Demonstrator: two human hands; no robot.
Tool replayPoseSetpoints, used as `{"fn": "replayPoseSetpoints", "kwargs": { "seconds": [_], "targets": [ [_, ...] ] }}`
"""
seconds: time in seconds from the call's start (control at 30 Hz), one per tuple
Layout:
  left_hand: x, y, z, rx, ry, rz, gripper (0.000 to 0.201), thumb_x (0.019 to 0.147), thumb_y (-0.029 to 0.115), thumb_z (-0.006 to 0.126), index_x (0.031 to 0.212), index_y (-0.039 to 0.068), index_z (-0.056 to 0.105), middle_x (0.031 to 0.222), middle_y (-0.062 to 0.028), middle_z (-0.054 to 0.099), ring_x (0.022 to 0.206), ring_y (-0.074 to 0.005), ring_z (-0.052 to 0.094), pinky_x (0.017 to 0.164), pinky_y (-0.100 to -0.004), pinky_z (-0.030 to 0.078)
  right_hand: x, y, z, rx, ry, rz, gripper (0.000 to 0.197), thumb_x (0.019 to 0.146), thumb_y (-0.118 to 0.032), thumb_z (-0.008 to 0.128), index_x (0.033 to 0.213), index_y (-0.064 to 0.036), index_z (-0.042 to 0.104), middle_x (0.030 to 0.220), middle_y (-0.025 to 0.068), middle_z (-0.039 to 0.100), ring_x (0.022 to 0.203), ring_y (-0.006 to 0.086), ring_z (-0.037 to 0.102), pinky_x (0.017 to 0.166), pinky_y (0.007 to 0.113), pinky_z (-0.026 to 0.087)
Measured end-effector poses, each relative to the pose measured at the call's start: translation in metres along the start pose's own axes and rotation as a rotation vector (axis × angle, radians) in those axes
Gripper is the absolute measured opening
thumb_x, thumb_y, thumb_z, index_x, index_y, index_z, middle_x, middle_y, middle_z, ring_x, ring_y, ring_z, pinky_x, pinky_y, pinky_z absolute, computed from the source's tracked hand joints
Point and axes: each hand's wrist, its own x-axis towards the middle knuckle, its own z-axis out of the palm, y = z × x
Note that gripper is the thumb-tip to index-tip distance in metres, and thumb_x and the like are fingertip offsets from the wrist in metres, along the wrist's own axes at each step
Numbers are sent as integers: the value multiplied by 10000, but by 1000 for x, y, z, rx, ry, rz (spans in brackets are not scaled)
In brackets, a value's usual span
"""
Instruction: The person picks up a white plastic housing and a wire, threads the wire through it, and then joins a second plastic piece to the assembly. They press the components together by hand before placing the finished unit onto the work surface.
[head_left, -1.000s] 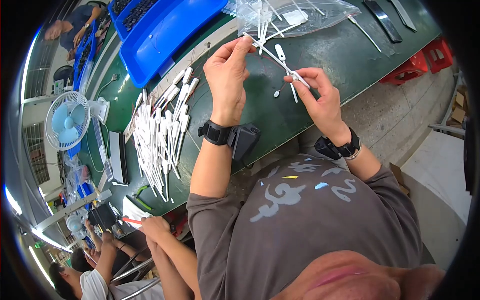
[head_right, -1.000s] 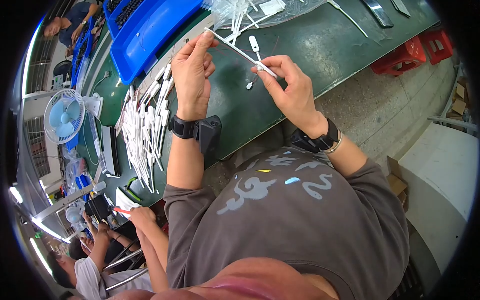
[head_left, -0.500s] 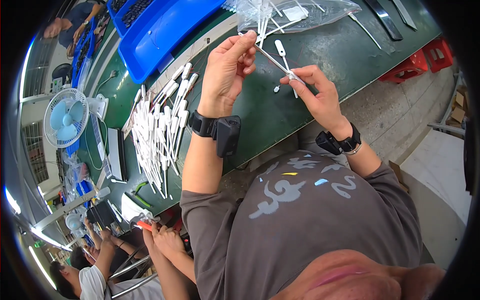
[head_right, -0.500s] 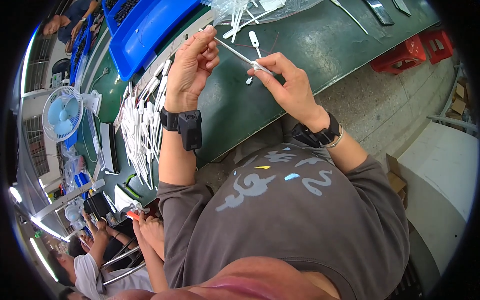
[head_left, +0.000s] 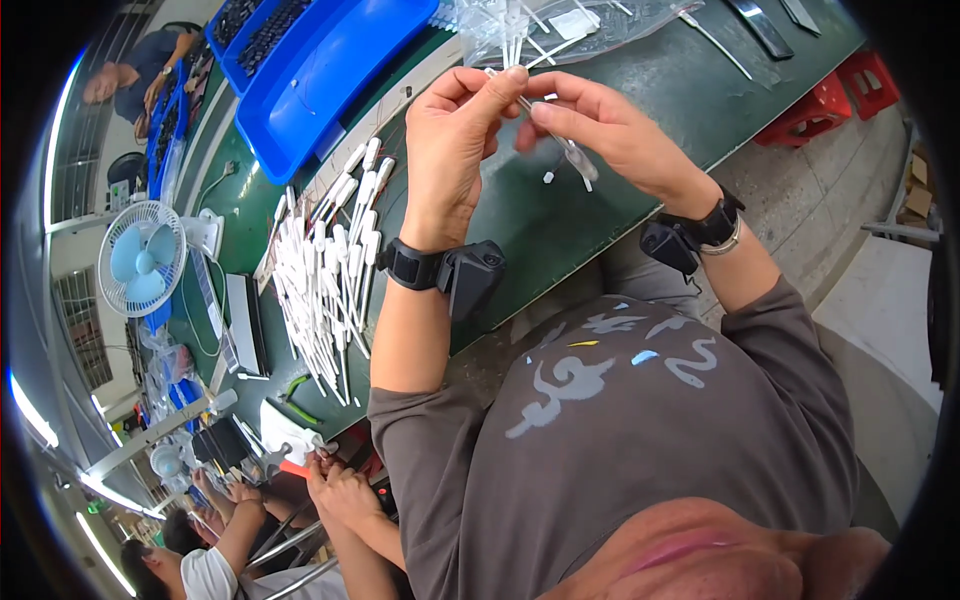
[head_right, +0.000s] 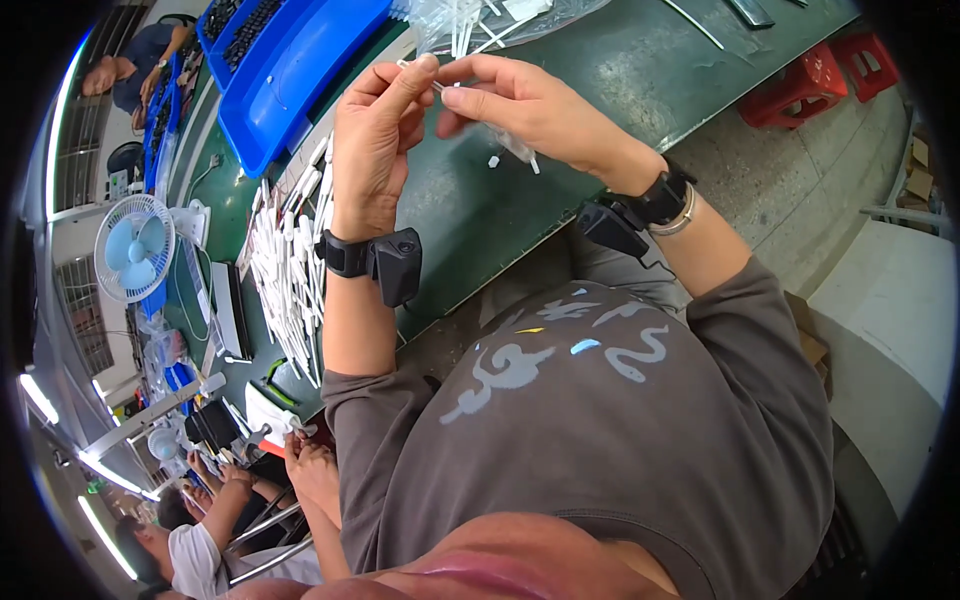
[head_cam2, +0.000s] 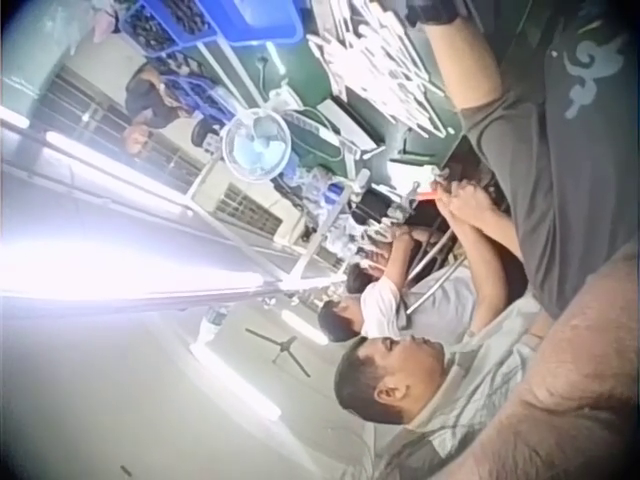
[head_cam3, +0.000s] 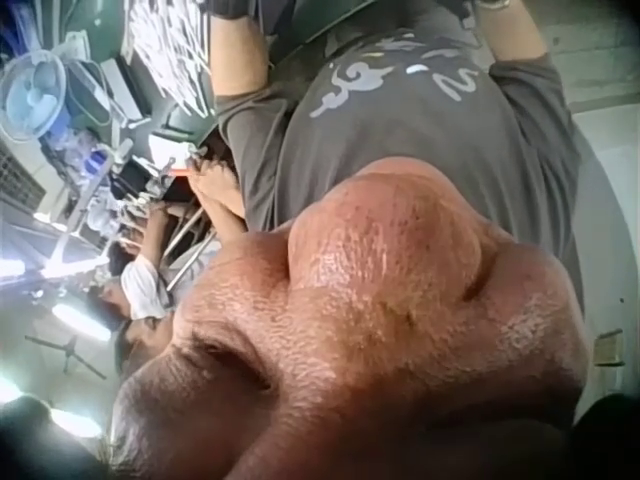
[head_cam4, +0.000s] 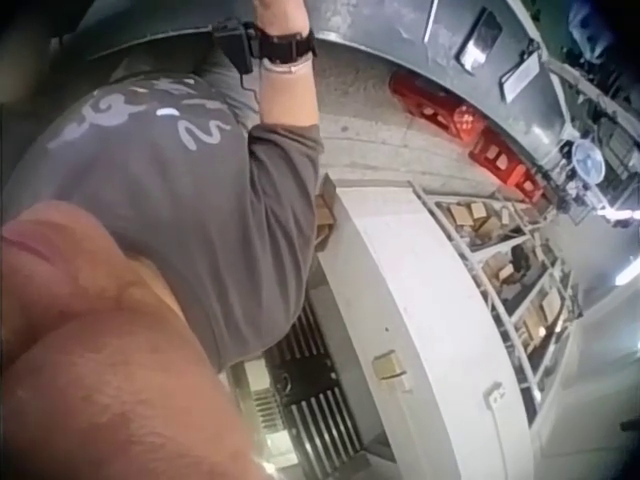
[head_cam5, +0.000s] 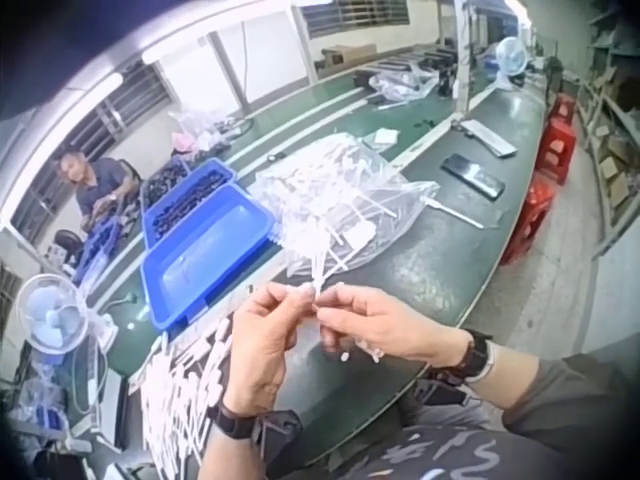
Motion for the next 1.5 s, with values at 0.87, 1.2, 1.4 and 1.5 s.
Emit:
{"fn": "replayPoseSetpoints", "kwargs": {
  "seconds": [0.87, 1.2, 1.4, 1.5],
  "targets": [
    [-22, -17, -19, 171, -24, 134, 209, 914, 158, 679, 1050, 6, 720, 850, -13, 686, 647, -32, 498, 567, -180, 394, -8, -3, 5, -327, -48, 75, 286, 1018, -270, 495, 989, -18, 624, 703, -49, 512, 665, 36, 494, 660, 202, 418],
    [-1, -14, -23, 78, 76, 268, 199, 921, 148, 664, 999, -27, 714, 929, -74, 720, 771, -84, 582, 748, -234, 472, 2, -4, -20, 11, -268, 239, 250, 1011, -253, 503, 1063, -27, 598, 733, -29, 555, 692, 46, 538, 750, 225, 466],
    [3, -15, -26, -12, 188, 280, 186, 922, 144, 661, 980, -25, 714, 930, -82, 720, 769, -93, 589, 753, -237, 473, -10, -18, -11, 317, -43, 490, 283, 1016, -264, 499, 1127, -25, 601, 732, -27, 550, 654, 44, 513, 724, 227, 472],
    [3, -17, -31, -4, 215, 316, 187, 926, 148, 659, 976, -24, 714, 933, -87, 720, 771, -94, 591, 754, -238, 472, -15, -2, -23, 366, -78, 533, 321, 1014, -273, 509, 1179, -10, 590, 737, -19, 547, 645, 45, 501, 685, 224, 456]
  ]
}}
